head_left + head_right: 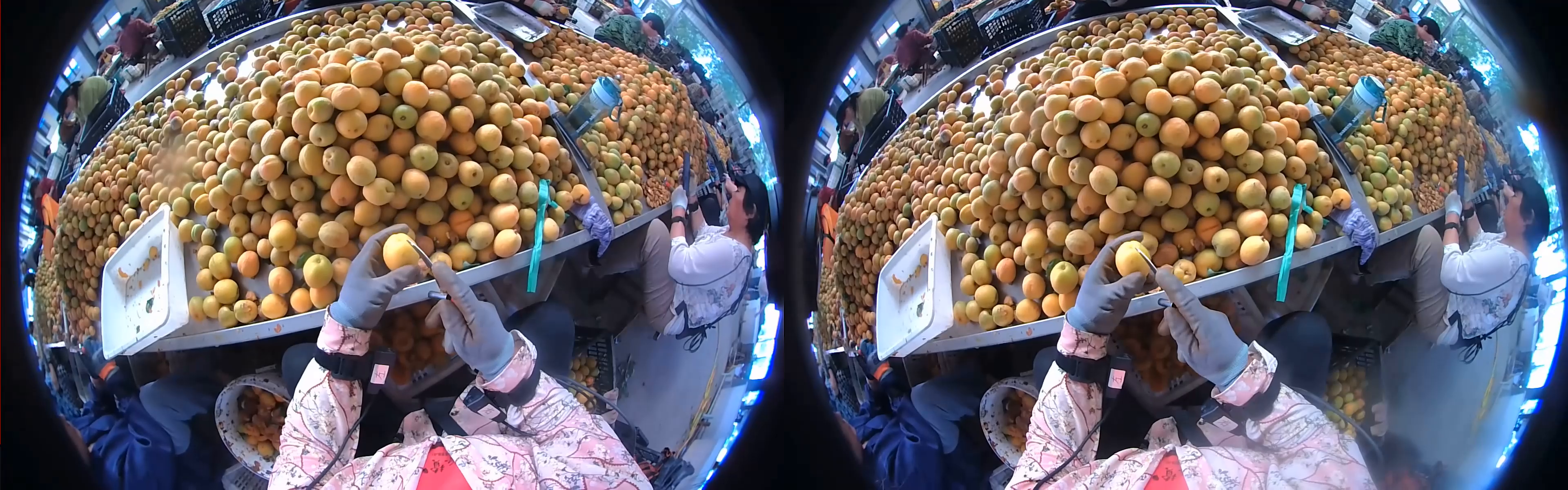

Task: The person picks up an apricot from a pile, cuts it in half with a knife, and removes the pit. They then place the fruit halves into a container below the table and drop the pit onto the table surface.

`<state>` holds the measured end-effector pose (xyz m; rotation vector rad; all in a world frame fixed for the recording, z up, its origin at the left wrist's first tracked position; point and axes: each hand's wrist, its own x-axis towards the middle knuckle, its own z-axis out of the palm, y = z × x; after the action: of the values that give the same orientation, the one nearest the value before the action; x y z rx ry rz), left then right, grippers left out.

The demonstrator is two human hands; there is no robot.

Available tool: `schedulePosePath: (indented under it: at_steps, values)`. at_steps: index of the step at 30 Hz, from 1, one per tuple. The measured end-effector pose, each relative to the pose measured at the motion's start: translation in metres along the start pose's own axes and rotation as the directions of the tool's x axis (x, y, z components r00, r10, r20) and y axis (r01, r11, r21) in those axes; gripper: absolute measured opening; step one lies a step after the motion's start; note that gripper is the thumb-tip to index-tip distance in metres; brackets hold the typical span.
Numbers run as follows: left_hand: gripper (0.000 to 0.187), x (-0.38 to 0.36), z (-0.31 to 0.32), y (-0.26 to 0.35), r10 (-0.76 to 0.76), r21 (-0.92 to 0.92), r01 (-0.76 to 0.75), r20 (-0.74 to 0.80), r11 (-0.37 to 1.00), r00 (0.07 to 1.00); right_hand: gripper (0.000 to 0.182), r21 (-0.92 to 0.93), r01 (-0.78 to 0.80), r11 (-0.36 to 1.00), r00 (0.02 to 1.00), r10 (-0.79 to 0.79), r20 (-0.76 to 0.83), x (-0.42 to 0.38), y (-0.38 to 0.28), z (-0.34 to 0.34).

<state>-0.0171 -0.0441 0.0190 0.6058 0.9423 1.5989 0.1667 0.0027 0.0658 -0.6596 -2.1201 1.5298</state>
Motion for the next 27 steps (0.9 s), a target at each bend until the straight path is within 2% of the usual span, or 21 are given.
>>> schedulePosePath:
  at_steps: [2, 3, 5, 11, 13, 15, 17, 18, 20, 22, 24, 25, 26, 27]
  values:
    - [0.063, -0.002, 0.001, 0.001, 0.021, 0.026, -0.021, -0.01, 0.999, 1.0, 0.048, 0.114, -0.237, 0.965, 0.971, 0.231, 0.061, -0.004, -0.009, 0.0]
    - [0.064, -0.003, 0.002, 0.001, 0.043, 0.054, -0.042, -0.016, 0.998, 0.999, 0.048, 0.112, -0.239, 0.965, 0.97, 0.232, 0.065, -0.004, -0.008, 0.003]
    - [0.062, -0.004, 0.001, 0.001, 0.055, 0.06, -0.053, -0.024, 0.997, 0.998, 0.048, 0.097, -0.135, 0.986, 0.991, 0.133, 0.03, -0.004, -0.004, 0.007]
    - [0.057, -0.006, -0.001, 0.004, 0.027, 0.063, -0.024, -0.059, 0.998, 0.998, 0.047, 0.018, -0.19, 0.982, 0.981, 0.189, 0.044, -0.001, -0.004, 0.01]
    - [0.056, -0.008, -0.001, 0.006, 0.015, 0.065, -0.01, -0.075, 0.998, 0.997, 0.047, -0.016, -0.16, 0.987, 0.986, 0.16, 0.041, 0.0, -0.002, 0.011]
    - [0.054, -0.01, 0.003, 0.012, 0.053, 0.162, -0.036, -0.104, 0.986, 0.993, 0.046, -0.051, -0.132, 0.99, 0.99, 0.134, 0.038, 0.001, 0.006, 0.014]
    - [0.054, -0.011, 0.002, 0.009, 0.054, 0.216, -0.029, -0.112, 0.976, 0.992, 0.046, -0.221, 0.166, 0.961, 0.982, -0.181, -0.052, 0.004, 0.019, 0.018]
    - [0.054, -0.01, 0.001, 0.007, 0.06, 0.269, -0.025, -0.121, 0.963, 0.991, 0.046, -0.223, 0.166, 0.961, 0.982, -0.183, -0.054, 0.004, 0.019, 0.018]
    - [0.053, -0.009, 0.003, 0.005, 0.087, 0.272, -0.05, -0.127, 0.961, 0.988, 0.046, -0.109, -0.001, 0.994, 0.999, -0.003, -0.041, 0.001, 0.019, 0.02]
    - [0.053, -0.005, 0.005, 0.0, 0.116, 0.274, -0.078, -0.127, 0.959, 0.985, 0.047, -0.068, -0.019, 0.997, 0.998, 0.014, -0.067, 0.0, 0.027, 0.028]
    - [0.05, -0.004, 0.005, -0.008, 0.094, 0.012, -0.093, -0.11, 0.996, 0.99, 0.047, -0.026, -0.032, 0.999, 0.996, 0.03, -0.089, 0.004, 0.028, 0.036]
    - [0.05, -0.003, 0.005, -0.009, 0.093, 0.013, -0.092, -0.108, 0.996, 0.99, 0.047, -0.019, -0.025, 1.0, 0.994, 0.023, -0.103, 0.007, 0.028, 0.038]
    - [0.048, -0.003, 0.007, -0.011, 0.068, -0.111, -0.083, -0.129, 0.99, 0.989, 0.048, -0.012, -0.021, 1.0, 0.993, 0.02, -0.114, 0.009, 0.028, 0.041]
    - [0.047, -0.003, 0.007, -0.014, 0.038, -0.234, -0.072, -0.147, 0.97, 0.988, 0.049, -0.105, 0.06, 0.993, 0.984, -0.077, -0.162, 0.014, 0.033, 0.046]
